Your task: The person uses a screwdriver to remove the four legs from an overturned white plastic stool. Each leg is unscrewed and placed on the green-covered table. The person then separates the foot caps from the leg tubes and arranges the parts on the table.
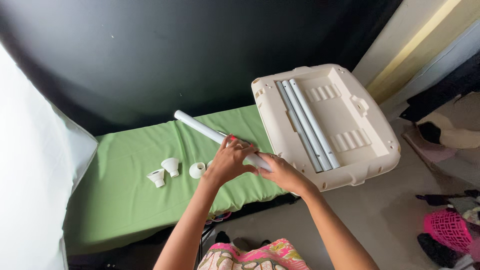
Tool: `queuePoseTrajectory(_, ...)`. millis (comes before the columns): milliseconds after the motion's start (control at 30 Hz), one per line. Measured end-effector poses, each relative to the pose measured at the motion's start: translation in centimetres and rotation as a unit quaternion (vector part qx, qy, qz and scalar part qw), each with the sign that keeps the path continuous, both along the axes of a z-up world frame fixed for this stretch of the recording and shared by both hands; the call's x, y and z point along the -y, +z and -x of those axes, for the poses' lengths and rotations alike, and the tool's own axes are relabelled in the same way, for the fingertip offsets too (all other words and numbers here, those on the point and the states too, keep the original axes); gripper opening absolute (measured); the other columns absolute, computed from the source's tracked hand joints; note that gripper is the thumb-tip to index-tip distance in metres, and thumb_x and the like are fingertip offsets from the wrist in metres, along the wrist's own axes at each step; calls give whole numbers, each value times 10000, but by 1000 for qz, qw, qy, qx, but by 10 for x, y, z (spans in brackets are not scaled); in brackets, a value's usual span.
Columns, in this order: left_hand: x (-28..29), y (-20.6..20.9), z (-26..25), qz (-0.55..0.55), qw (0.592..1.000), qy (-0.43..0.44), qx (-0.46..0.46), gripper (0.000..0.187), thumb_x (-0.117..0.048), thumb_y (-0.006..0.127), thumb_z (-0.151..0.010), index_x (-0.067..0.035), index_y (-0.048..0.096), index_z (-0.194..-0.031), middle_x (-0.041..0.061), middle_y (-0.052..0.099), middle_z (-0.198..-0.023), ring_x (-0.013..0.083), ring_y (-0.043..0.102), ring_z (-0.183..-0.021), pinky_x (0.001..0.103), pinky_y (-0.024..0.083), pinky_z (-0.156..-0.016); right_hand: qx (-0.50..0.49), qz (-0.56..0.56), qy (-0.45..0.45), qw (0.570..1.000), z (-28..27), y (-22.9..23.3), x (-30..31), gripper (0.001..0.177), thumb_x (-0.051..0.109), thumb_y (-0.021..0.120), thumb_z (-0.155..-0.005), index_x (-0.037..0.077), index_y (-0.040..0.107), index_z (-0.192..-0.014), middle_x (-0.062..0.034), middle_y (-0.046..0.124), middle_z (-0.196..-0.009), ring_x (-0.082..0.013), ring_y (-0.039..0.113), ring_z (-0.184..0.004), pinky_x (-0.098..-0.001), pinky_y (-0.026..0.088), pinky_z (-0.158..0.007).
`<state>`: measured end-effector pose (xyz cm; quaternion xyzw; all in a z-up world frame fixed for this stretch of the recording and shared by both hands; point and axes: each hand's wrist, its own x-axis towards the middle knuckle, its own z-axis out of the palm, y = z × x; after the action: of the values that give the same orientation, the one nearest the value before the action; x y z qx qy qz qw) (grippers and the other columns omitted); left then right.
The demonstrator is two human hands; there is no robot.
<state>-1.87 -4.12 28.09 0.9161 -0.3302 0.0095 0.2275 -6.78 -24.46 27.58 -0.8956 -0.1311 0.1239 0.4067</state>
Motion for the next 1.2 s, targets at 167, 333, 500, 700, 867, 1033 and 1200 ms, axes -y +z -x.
queuePoseTrajectory(167, -9, -26, -11, 13, 1000, -16, 1, 569, -348, 884, -673, -196, 746, -1204, 102, 719, -1179, 298, 568, -1221, 436, 357, -1093, 17, 30, 11, 999, -3, -30, 0, 556, 235, 661, -942, 67, 492, -1444, -188, 661, -1308, -339, 664, -1159, -429, 520, -961)
queuePoseTrajectory(333, -28, -48, -20, -35, 999, -1, -38, 463, -287, 871, -697, -229, 782, -1148, 36, 750, -1050, 226, 637, -1100, 386, 420, -1057, 25, 33, 35, 999, -7, -50, -10, 562, 219, 672, -944, 49, 482, -1446, -214, 636, -1309, -359, 646, -1159, -436, 509, -949)
queuePoseTrajectory(500, -48, -55, -22, -67, 993, 17, -95, 445, -298, 874, -700, -222, 777, -1128, 8, 749, -974, 213, 630, -1074, 383, 413, -1034, 21, 16, 57, 998, -14, -64, -32, 545, 171, 656, -921, 54, 511, -1434, -206, 689, -1206, -350, 689, -1060, -423, 536, -891)
queuePoseTrajectory(700, -67, -47, -29, -70, 994, 15, -85, 434, -327, 871, -693, -224, 786, -1106, -1, 754, -955, 204, 639, -1056, 375, 418, -1005, 13, -10, 44, 999, -22, -72, -51, 520, 123, 651, -920, 44, 525, -1418, -205, 686, -1211, -343, 706, -1011, -414, 547, -854)
queuePoseTrajectory(867, -60, -35, -39, -67, 987, -32, -144, 467, -487, 880, -690, -179, 795, -1030, 37, 750, -929, 228, 676, -989, 375, 436, -998, 41, 1, 27, 999, -16, -60, -49, 528, 105, 668, -907, 62, 526, -1413, -200, 685, -1218, -359, 699, -1017, -426, 555, -826)
queuePoseTrajectory(1033, -41, -29, -43, -86, 983, -43, -158, 503, -529, 857, -714, -161, 795, -1052, 78, 757, -872, 280, 688, -917, 401, 509, -914, 46, 5, 0, 999, -6, -38, -47, 515, 165, 682, -944, 113, 527, -1432, -191, 719, -1148, -372, 699, -993, -446, 539, -795)
queuePoseTrajectory(1200, -27, -15, -41, -47, 987, -95, -125, 456, -513, 820, -743, -196, 802, -1070, 68, 765, -836, 277, 694, -845, 391, 485, -948, 55, 15, -38, 998, 5, -23, -39, 570, 141, 676, -920, 76, 481, -1452, -215, 684, -1183, -392, 688, -980, -449, 543, -766)
